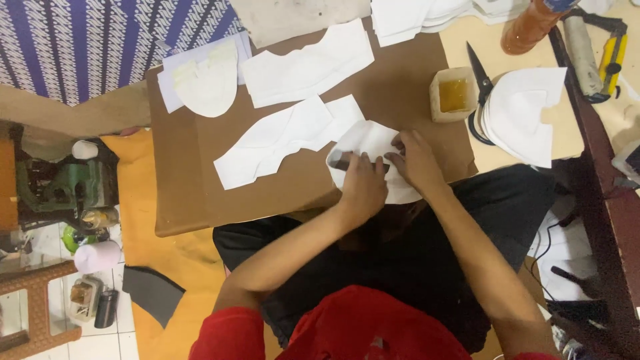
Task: The person assembles white mask-like pieces by hand. They pick up two pieces, align them, and press the edges together to form a single unit. The person repeats this process with additional pieces, stacking the completed units on the table.
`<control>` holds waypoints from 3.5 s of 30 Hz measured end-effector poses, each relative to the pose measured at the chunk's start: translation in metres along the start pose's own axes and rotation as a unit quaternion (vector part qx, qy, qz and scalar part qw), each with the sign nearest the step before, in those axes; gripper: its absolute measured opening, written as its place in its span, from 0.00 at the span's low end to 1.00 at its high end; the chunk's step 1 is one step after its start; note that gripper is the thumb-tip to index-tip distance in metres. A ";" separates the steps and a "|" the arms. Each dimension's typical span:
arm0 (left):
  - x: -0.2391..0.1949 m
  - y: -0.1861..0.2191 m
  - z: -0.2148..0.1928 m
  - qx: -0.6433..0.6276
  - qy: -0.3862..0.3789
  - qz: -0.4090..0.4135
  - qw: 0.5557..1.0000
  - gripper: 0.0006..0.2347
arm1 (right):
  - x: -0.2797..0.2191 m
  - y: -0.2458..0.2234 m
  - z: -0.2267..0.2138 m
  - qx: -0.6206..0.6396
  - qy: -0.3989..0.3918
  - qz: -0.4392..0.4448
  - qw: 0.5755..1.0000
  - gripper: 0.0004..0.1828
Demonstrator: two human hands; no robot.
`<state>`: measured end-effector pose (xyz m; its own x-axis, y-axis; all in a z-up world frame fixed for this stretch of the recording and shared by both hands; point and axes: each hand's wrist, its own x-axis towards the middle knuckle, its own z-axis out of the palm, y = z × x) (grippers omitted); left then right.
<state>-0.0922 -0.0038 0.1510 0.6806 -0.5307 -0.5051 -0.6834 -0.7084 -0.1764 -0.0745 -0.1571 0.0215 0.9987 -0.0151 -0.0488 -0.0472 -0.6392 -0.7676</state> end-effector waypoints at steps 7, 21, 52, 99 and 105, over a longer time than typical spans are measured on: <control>0.018 -0.005 0.074 -0.077 0.197 -0.025 0.977 0.21 | 0.001 -0.002 -0.001 0.042 0.006 0.019 0.999 0.15; 0.023 0.001 0.082 -0.154 0.239 -0.065 0.957 0.24 | -0.001 -0.001 0.008 0.029 0.028 0.031 0.999 0.21; 0.047 0.007 0.080 -0.119 0.185 0.031 0.975 0.33 | -0.013 -0.009 0.004 0.056 0.058 0.011 0.997 0.23; 0.070 0.020 0.088 -0.094 0.177 0.013 0.980 0.34 | -0.005 0.011 -0.004 -0.351 0.012 -0.160 0.923 0.30; 0.071 0.020 0.090 -0.096 0.181 0.008 0.979 0.34 | 0.000 0.004 -0.008 -0.302 -0.053 -0.121 0.944 0.40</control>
<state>-0.0811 -0.0133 0.0353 0.7437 -0.6472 -0.1676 -0.6553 -0.7553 0.0089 -0.0747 -0.1655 0.0238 0.9696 0.2446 -0.0072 0.2343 -0.9364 -0.2611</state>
